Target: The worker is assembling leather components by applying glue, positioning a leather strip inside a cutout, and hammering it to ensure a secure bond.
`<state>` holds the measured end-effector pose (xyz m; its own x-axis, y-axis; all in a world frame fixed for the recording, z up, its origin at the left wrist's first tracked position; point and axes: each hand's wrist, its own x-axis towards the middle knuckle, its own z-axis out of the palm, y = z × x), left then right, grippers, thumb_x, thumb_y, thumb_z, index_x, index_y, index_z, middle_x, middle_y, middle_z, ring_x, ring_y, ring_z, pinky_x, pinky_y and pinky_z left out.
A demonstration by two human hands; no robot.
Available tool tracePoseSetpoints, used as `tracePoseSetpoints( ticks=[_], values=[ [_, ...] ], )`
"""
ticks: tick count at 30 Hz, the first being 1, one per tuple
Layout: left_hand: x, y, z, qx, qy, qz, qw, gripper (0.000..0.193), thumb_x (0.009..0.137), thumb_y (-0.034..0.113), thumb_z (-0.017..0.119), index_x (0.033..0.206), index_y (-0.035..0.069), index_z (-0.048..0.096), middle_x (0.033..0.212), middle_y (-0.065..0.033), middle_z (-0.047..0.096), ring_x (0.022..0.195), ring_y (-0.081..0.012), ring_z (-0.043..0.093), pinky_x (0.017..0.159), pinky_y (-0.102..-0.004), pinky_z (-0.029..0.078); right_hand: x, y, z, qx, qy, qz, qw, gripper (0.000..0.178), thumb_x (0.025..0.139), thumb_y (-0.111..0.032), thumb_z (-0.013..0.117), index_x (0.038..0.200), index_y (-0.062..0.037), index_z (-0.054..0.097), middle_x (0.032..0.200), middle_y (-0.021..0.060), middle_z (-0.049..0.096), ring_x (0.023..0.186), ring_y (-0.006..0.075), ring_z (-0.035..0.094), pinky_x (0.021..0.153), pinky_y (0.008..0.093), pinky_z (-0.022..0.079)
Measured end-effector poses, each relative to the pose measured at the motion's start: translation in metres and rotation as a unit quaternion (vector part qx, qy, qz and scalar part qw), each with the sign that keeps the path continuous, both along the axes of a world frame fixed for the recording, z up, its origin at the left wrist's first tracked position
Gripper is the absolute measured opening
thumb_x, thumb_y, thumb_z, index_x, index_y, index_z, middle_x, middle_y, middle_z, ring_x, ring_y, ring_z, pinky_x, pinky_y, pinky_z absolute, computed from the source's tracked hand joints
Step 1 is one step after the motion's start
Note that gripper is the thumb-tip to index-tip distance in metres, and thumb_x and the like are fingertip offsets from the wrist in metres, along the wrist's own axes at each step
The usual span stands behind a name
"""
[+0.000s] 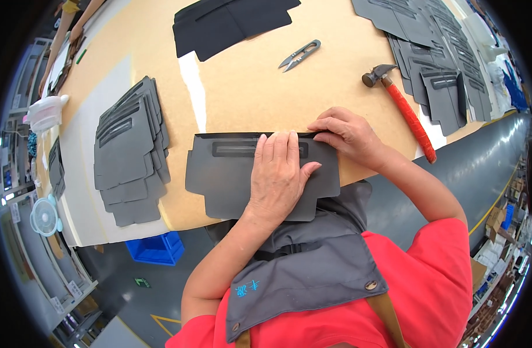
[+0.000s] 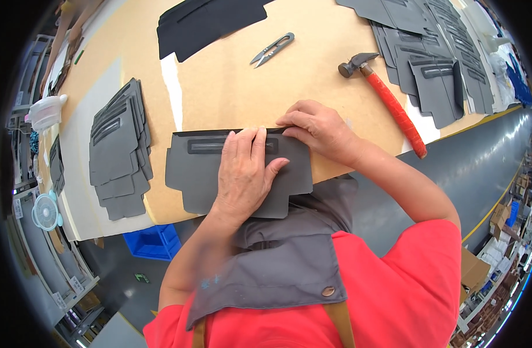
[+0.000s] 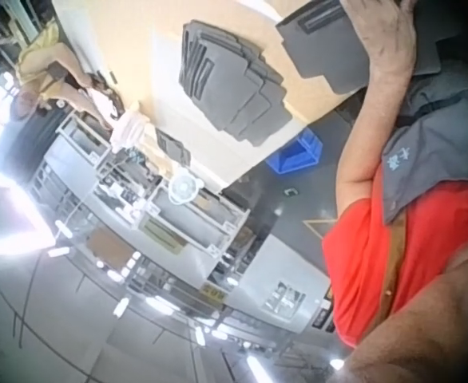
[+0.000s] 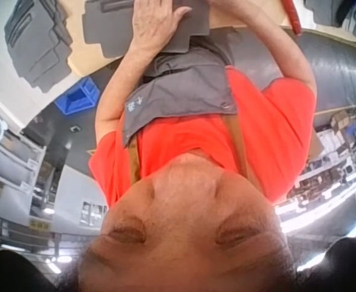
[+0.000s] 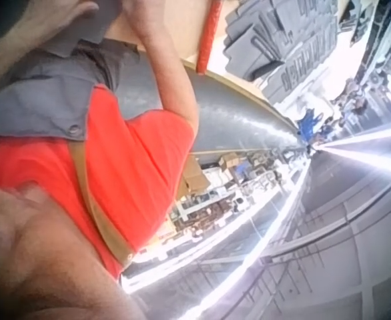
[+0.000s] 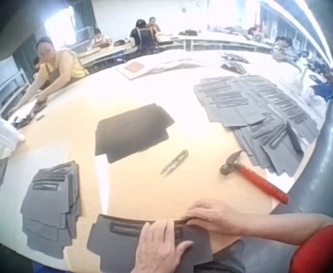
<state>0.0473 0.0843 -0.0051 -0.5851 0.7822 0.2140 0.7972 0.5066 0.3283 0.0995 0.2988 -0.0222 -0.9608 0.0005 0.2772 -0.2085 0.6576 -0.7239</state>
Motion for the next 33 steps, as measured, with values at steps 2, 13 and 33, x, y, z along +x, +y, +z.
tracePoseSetpoints(
  ticks=[2,13,33],
  values=[
    [0.002,0.001,0.000,0.005,-0.024,0.002,1.000,0.059,0.093,0.040,0.071,0.135,0.002,0.059,0.127,-0.0177,0.055,0.121,-0.0366,0.053,0.111,-0.0545,0.039,0.002,0.006,0.003,0.040,0.012,0.031,0.999,0.025,0.082,-0.001,0.075,0.106,-0.0079,0.075,0.099,0.0059,0.069,0.092,0.0250,0.066,0.078,0.0346,0.057],
    [0.008,0.002,0.005,-0.051,0.034,0.006,0.998,0.057,0.092,0.038,0.073,0.141,0.013,0.059,0.128,-0.0166,0.054,0.122,-0.0333,0.053,0.113,-0.0563,0.035,0.011,0.011,-0.002,0.148,0.077,0.047,0.985,0.033,0.072,-0.001,0.074,0.104,-0.0088,0.074,0.097,0.0059,0.067,0.091,0.0262,0.065,0.079,0.0364,0.057],
    [0.005,-0.004,0.000,-0.036,0.031,-0.029,0.998,0.055,0.092,0.037,0.071,0.142,0.018,0.061,0.133,-0.0210,0.052,0.124,-0.0367,0.052,0.112,-0.0514,0.040,0.002,-0.011,0.003,0.042,-0.045,-0.067,0.996,0.013,0.087,-0.003,0.073,0.096,-0.0031,0.064,0.090,0.0094,0.059,0.084,0.0284,0.061,0.072,0.0378,0.051]
  ],
)
